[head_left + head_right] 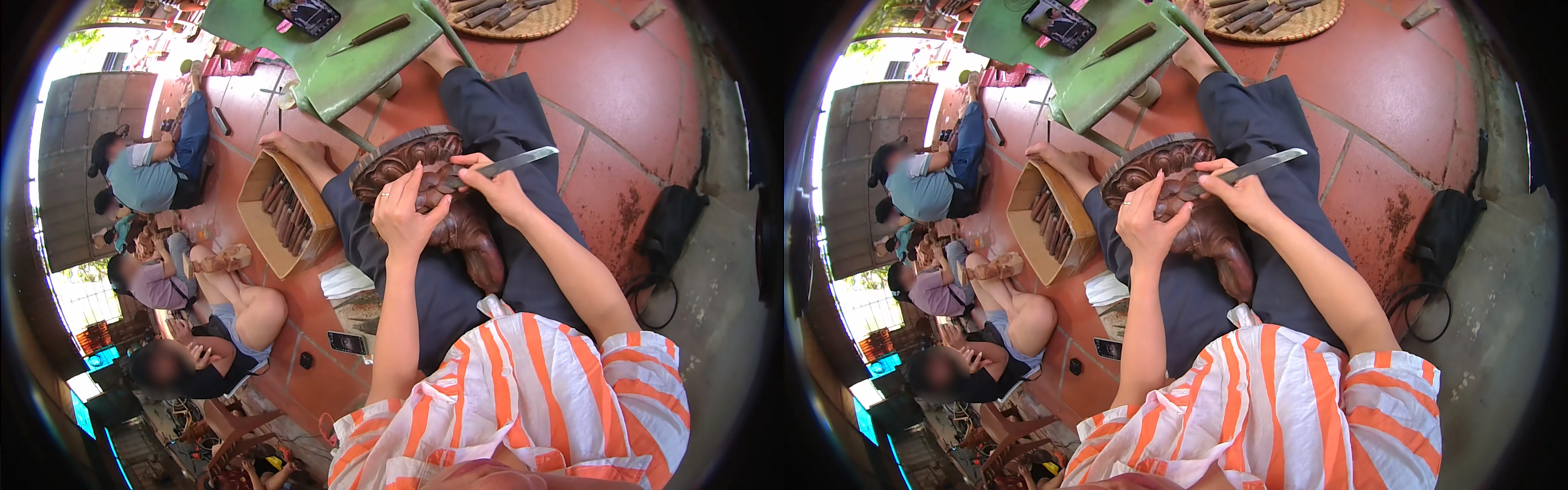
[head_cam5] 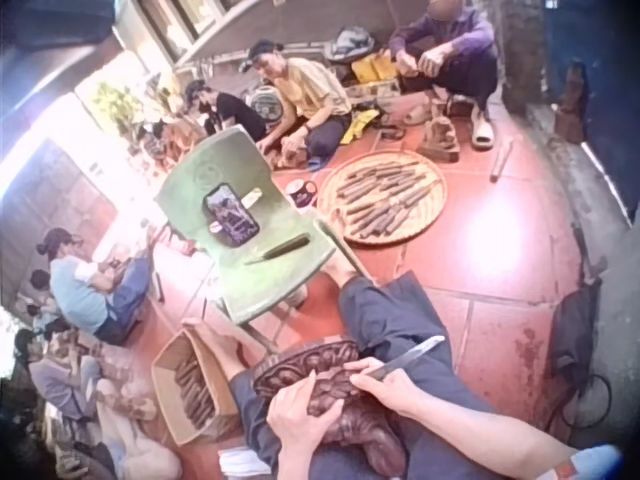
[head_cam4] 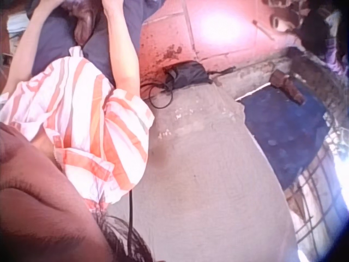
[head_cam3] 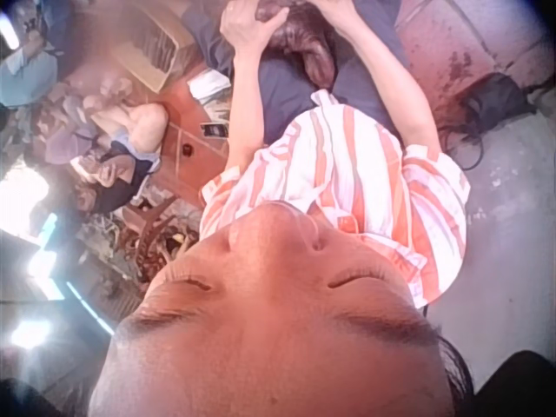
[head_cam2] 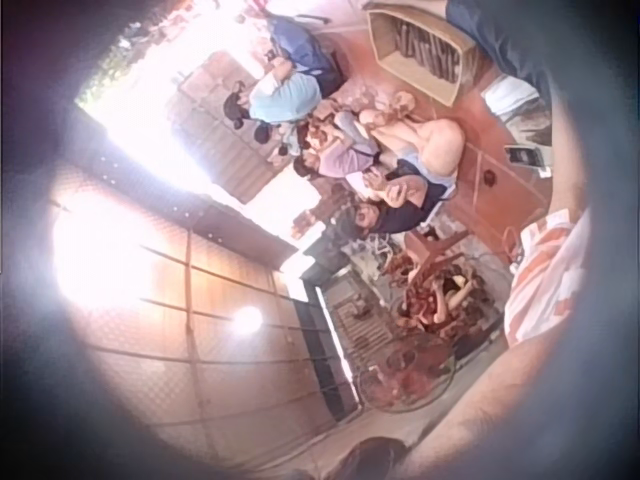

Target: The person sits on the floor and carves a dark wooden object using a small knife. They hold the object with one hand and carefully shape its surface with the other, occasionally rotating it to access different areas.

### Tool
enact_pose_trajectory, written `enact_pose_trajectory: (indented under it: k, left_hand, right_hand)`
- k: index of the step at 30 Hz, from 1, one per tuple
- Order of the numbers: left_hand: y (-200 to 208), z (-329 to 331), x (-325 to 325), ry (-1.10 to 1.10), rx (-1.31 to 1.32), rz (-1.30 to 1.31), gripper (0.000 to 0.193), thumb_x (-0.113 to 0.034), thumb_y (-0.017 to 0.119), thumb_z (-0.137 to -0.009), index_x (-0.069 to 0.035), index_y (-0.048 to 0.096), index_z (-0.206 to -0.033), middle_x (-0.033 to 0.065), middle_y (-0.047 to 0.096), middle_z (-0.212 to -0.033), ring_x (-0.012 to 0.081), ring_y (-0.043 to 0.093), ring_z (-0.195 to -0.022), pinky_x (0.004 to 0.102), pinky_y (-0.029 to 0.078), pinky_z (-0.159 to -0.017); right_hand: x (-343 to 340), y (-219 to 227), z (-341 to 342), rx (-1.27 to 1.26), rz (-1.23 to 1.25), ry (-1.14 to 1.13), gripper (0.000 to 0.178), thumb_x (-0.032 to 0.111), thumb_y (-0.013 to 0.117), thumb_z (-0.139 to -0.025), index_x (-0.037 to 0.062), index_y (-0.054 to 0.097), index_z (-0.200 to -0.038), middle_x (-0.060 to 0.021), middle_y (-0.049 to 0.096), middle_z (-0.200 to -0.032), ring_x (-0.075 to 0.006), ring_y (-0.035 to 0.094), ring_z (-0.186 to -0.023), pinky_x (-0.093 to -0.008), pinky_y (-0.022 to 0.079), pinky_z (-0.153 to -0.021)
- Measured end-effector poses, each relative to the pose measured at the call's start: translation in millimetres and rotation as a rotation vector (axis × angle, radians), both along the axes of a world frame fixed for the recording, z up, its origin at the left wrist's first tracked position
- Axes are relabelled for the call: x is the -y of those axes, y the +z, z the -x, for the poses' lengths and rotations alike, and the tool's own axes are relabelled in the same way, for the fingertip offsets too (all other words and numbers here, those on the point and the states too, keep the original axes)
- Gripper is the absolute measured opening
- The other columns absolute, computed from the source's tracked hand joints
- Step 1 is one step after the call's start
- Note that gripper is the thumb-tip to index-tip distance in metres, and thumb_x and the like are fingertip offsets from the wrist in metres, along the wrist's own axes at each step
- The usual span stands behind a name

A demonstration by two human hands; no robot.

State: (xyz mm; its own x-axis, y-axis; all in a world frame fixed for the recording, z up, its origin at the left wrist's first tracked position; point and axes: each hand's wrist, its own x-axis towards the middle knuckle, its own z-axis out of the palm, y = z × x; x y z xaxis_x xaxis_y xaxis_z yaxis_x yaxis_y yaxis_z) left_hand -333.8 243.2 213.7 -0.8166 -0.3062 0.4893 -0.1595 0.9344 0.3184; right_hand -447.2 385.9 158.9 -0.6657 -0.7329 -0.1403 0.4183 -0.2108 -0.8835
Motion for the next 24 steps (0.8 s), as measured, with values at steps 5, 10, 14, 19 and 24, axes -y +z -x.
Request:
enact_pose_trajectory:
  k: [5,10,14,19,24]
  left_hand:
    - [3,1,-1,-0.004,-0.001,-0.013,0.056,-0.024,0.083,-0.061,-0.005,0.068,-0.112,0.0075,0.069,-0.100,0.0249,0.065,-0.089,0.0353,0.051,-0.080]
    - [1,-1,-1,-0.006,0.005,-0.046,0.064,-0.021,0.085,-0.058,-0.005,0.066,-0.116,0.0085,0.068,-0.104,0.0256,0.064,-0.094,0.0360,0.050,-0.084]
    - [12,-15,8,-0.071,-0.004,-0.240,0.082,-0.019,0.088,-0.053,-0.004,0.058,-0.128,0.0127,0.062,-0.119,0.0288,0.057,-0.109,0.0373,0.046,-0.094]
    - [-5,-64,24,0.068,-0.068,-0.341,0.080,-0.034,0.085,-0.066,-0.003,0.053,-0.133,0.0145,0.055,-0.128,0.0290,0.052,-0.117,0.0380,0.040,-0.101]
    - [-67,-106,28,0.339,-0.314,-0.793,0.047,-0.033,0.053,-0.099,-0.003,0.049,-0.136,0.0116,0.054,-0.127,0.0210,0.050,-0.120,0.0351,0.042,-0.100]
  right_hand:
    - [-2,-9,4,0.007,0.064,-0.030,0.023,0.018,0.062,-0.093,-0.0027,0.068,-0.101,-0.0053,0.062,-0.105,-0.0114,0.057,-0.088,-0.0249,0.044,-0.082]
    - [1,-8,4,-0.011,0.026,-0.043,0.025,0.019,0.063,-0.092,-0.0031,0.068,-0.102,-0.0053,0.062,-0.104,-0.0124,0.057,-0.089,-0.0263,0.045,-0.083]
    - [-1,-16,15,0.044,0.032,-0.022,0.026,0.021,0.061,-0.093,-0.0013,0.069,-0.105,-0.0032,0.065,-0.100,-0.0102,0.056,-0.087,-0.0243,0.043,-0.083]
    - [-7,-34,30,0.473,0.237,-0.091,0.022,0.024,0.057,-0.096,0.0050,0.064,-0.087,-0.0117,0.066,-0.114,-0.0152,0.060,-0.098,-0.0304,0.045,-0.091]
    - [-4,-37,40,0.573,0.273,-0.037,0.032,0.029,0.053,-0.097,0.0079,0.060,-0.075,-0.0148,0.062,-0.121,-0.0231,0.053,-0.120,-0.0362,0.039,-0.103]
